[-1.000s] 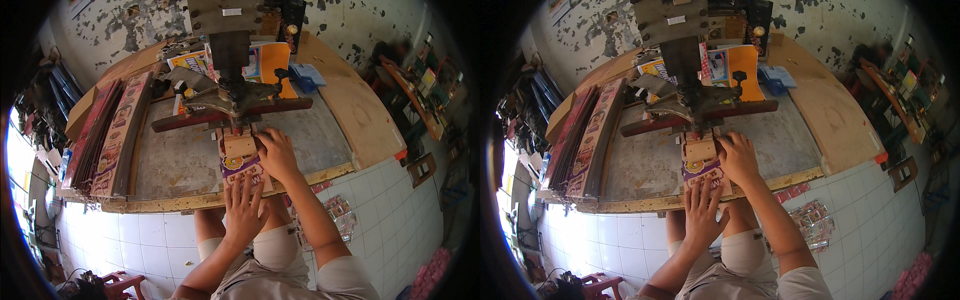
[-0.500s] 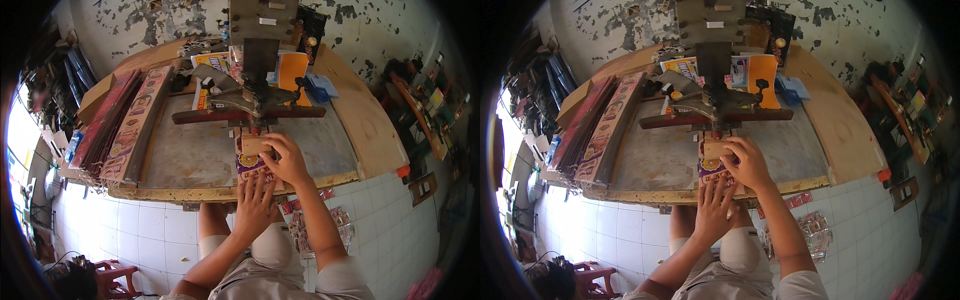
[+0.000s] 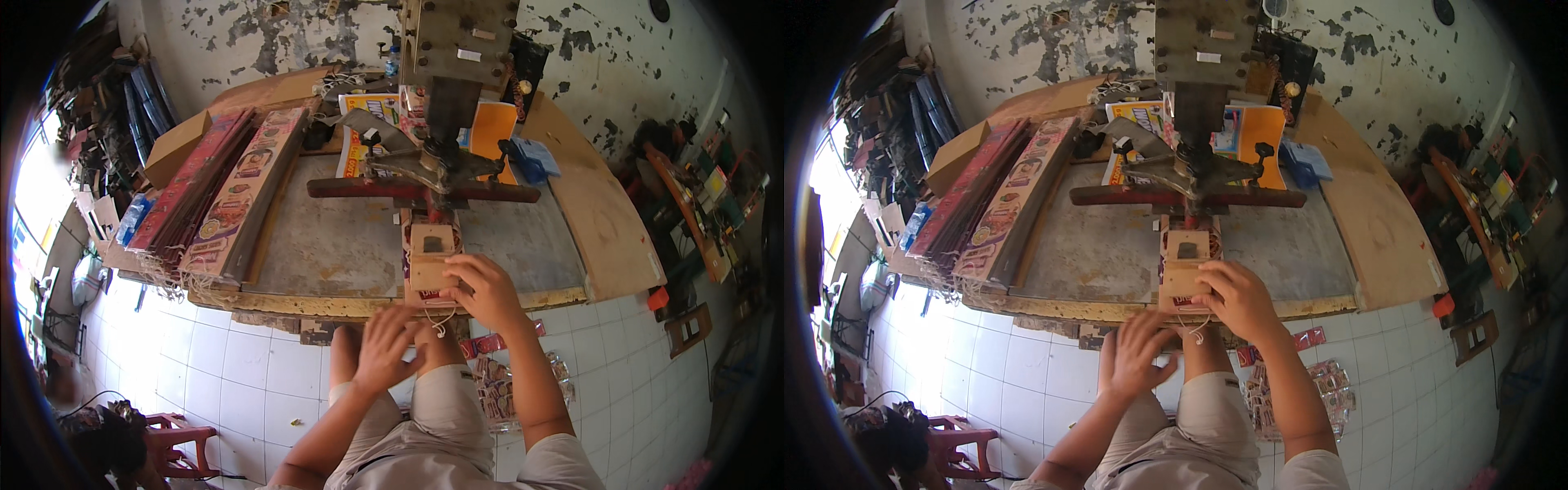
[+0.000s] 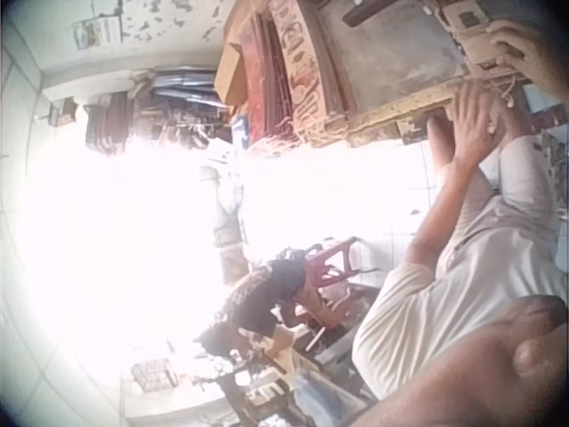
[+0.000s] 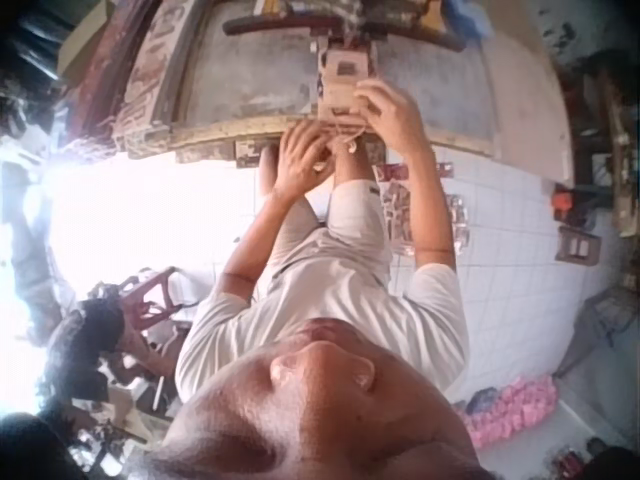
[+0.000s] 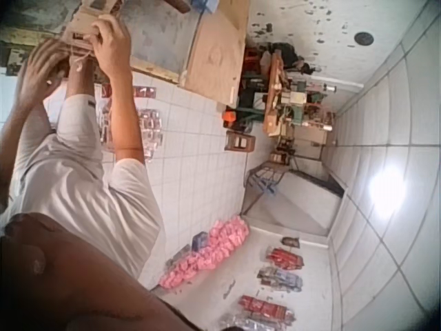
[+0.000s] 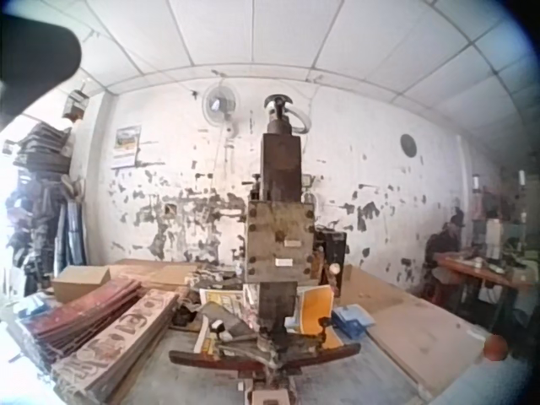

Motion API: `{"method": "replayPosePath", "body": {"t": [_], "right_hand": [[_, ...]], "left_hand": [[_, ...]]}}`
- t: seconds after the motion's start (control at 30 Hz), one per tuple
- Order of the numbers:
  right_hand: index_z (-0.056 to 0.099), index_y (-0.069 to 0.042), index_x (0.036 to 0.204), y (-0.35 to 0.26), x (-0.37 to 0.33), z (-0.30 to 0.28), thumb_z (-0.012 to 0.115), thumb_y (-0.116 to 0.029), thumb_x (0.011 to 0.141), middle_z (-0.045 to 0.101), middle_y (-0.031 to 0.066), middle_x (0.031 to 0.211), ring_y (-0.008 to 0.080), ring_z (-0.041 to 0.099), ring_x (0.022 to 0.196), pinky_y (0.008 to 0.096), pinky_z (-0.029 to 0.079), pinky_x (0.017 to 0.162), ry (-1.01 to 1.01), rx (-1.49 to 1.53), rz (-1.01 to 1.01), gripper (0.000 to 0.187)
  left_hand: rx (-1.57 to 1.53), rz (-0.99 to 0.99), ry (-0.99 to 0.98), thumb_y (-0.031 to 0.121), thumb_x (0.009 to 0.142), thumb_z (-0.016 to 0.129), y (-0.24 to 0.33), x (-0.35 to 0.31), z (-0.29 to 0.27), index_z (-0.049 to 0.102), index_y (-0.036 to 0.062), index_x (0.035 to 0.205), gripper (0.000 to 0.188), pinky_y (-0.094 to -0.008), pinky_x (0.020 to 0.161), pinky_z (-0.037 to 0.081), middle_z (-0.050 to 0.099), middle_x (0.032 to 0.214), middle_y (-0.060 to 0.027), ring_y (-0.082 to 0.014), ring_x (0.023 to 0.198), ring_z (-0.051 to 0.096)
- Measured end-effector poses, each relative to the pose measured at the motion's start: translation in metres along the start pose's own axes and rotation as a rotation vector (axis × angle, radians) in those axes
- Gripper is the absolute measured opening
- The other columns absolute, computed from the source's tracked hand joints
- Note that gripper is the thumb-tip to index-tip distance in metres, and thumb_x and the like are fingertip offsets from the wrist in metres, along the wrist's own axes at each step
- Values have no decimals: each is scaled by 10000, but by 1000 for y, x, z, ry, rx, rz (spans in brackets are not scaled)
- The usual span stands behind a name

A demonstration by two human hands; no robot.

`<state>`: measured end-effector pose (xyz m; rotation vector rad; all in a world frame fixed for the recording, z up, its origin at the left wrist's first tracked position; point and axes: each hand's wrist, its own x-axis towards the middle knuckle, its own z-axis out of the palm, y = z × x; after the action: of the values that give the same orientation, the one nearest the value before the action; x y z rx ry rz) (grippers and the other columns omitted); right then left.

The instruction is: The person aligns a strip of food sachets on a manual press, places a wooden block on the material, and pulls the press handle down to seal or cut the strip.

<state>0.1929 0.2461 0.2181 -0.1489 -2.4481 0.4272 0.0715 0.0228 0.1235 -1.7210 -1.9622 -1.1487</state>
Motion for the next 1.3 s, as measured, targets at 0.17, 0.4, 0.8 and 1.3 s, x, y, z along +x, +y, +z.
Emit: {"method": "replayPosePath", "body": {"t": [0.17, 0.4, 0.8, 1.3], "right_hand": [[742, -56, 1126, -21, -46, -31, 921, -127, 839, 733, 101, 1280, 337, 711, 1156, 453, 589, 969, 77, 30, 77, 345], [716, -57, 1166, 61, -114, -84, 883, -132, 912, 728, 119, 1291, 367, 678, 1229, 480, 541, 1031, 444, -242, 414, 313], [676, -67, 1451, 93, -149, -15, 534, -359, 1149, 543, 183, 1630, 464, 457, 1523, 654, 305, 1250, 581, -596, 356, 443], [559, -27, 1577, 97, -167, 48, 326, -449, 1204, 497, 195, 1683, 466, 353, 1611, 672, 189, 1310, 651, -524, 301, 610]], "left_hand": [[288, -191, 232, 332, 950, 754, -58, -39, -9, 597, 106, 1484, 601, -637, 1316, 200, 513, 1681, -183, -458, 1591, 407], [483, -207, 296, 384, 1002, 689, -107, -66, 1, 452, 60, 1602, 722, -696, 1331, 81, 408, 1732, -252, -529, 1640, 277], [499, -192, 364, 374, 1023, 668, -115, -71, 12, 454, 54, 1582, 679, -692, 1330, 90, 422, 1705, -261, -528, 1629, 277], [507, -203, 369, 343, 990, 672, -113, -70, 13, 459, 62, 1546, 658, -708, 1318, 108, 428, 1689, -258, -522, 1615, 294]]}}
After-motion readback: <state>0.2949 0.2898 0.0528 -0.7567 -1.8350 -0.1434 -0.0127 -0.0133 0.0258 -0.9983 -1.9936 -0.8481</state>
